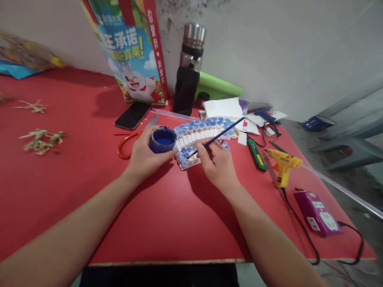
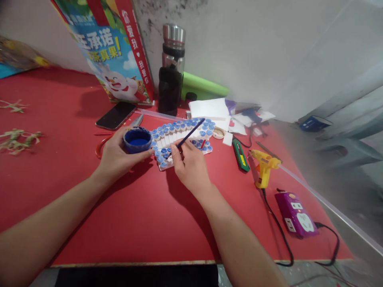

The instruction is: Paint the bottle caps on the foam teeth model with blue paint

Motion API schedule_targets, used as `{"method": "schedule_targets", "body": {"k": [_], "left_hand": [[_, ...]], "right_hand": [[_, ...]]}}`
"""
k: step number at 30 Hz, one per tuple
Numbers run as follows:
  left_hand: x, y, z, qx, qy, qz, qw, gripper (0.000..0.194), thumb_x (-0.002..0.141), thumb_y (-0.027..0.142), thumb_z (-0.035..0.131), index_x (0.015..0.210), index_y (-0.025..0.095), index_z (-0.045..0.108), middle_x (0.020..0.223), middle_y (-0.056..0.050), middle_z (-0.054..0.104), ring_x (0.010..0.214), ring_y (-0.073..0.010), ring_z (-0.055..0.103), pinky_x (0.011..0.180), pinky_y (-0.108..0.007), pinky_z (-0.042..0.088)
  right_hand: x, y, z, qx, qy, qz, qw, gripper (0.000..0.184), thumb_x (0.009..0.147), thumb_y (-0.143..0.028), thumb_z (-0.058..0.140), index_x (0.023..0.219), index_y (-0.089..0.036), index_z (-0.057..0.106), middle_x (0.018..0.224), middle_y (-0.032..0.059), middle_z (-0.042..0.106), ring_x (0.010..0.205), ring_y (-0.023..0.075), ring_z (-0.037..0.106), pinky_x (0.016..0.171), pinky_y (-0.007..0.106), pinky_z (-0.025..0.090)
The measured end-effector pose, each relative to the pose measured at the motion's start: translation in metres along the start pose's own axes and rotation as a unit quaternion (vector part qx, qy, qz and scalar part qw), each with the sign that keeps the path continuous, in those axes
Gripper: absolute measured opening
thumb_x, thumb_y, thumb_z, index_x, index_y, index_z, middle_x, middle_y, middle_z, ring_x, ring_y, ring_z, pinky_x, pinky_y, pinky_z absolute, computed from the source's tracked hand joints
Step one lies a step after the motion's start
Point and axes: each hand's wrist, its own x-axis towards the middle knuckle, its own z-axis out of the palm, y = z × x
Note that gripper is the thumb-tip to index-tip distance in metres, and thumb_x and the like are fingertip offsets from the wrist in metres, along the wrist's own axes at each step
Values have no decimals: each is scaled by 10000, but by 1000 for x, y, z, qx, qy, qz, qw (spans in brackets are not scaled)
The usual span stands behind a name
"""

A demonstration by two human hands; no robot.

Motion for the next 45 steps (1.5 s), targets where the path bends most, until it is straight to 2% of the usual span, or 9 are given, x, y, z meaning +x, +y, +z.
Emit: {"method": "schedule_targets", "body": {"k": [6, 14, 19, 23, 27, 32, 39, 45], "left_hand": [[1, 0, 1, 0, 5, 7, 1000, 615, 643, 455, 922, 1159, 209, 696, 1196, -100, 771, 1123, -336, 734, 1068, -498, 573], [0, 0, 0, 1, 8, 16, 1000, 611, 654, 436, 926, 1172, 211, 691, 1203, -102, 768, 1129, -332, 736, 1067, -496, 574], [0, 2, 0, 8, 2, 14, 1000, 609, 663, 452, 921, 1168, 203, 689, 1192, -101, 771, 1115, -333, 738, 1050, -498, 578], [0, 1, 0, 2, 4, 15, 1000, 608, 659, 445, 925, 1164, 201, 690, 1186, -103, 770, 1110, -333, 739, 1049, -501, 578], [1, 0, 0, -2, 1, 13, 1000, 620, 655, 453, 926, 1171, 206, 688, 1192, -99, 767, 1116, -329, 737, 1058, -501, 575], [0, 0, 0, 4, 4, 17, 1000, 616, 658, 452, 921, 1169, 197, 690, 1183, -103, 768, 1108, -331, 739, 1048, -492, 580], [0, 0, 1, 2, 4, 3, 1000, 645, 642, 474, 926, 1177, 207, 683, 1239, -111, 760, 1168, -350, 725, 1116, -525, 554], [0, 3, 0, 5, 0, 6, 1000, 600, 658, 451, 928, 1155, 216, 686, 1210, -97, 768, 1133, -327, 733, 1079, -498, 578]], "right_hand": [[-1, -1, -1, 26, 17, 30, 999, 209, 1078, -347, 552, 939, -214, 632, 771, 6, 681, 630, 146, 635, 613, 284, 462], [0, 8, 2, -14, 31, -1, 999, 222, 1085, -347, 540, 942, -213, 644, 839, 40, 722, 703, 170, 668, 695, 309, 510], [-1, 7, 1, -3, 50, -6, 999, 198, 1091, -335, 538, 971, -219, 644, 863, 41, 732, 705, 168, 681, 694, 305, 536], [-2, 8, 3, 2, 37, -20, 999, 197, 1095, -316, 534, 979, -209, 651, 867, 43, 732, 685, 158, 672, 670, 296, 530], [-2, 10, 3, -17, 29, -36, 999, 197, 1091, -317, 541, 990, -200, 664, 887, 59, 739, 738, 176, 692, 713, 312, 535], [-1, 6, 0, -8, 25, -3, 1000, 192, 1083, -317, 541, 957, -217, 644, 849, 38, 731, 685, 164, 675, 665, 303, 517], [-1, 8, 3, -5, 24, -9, 1000, 208, 1083, -340, 536, 977, -212, 661, 882, 53, 743, 719, 170, 682, 703, 311, 538], [0, 5, 1, 4, 20, 23, 1000, 207, 1075, -353, 542, 950, -222, 643, 844, 34, 732, 699, 165, 683, 677, 301, 532]]}}
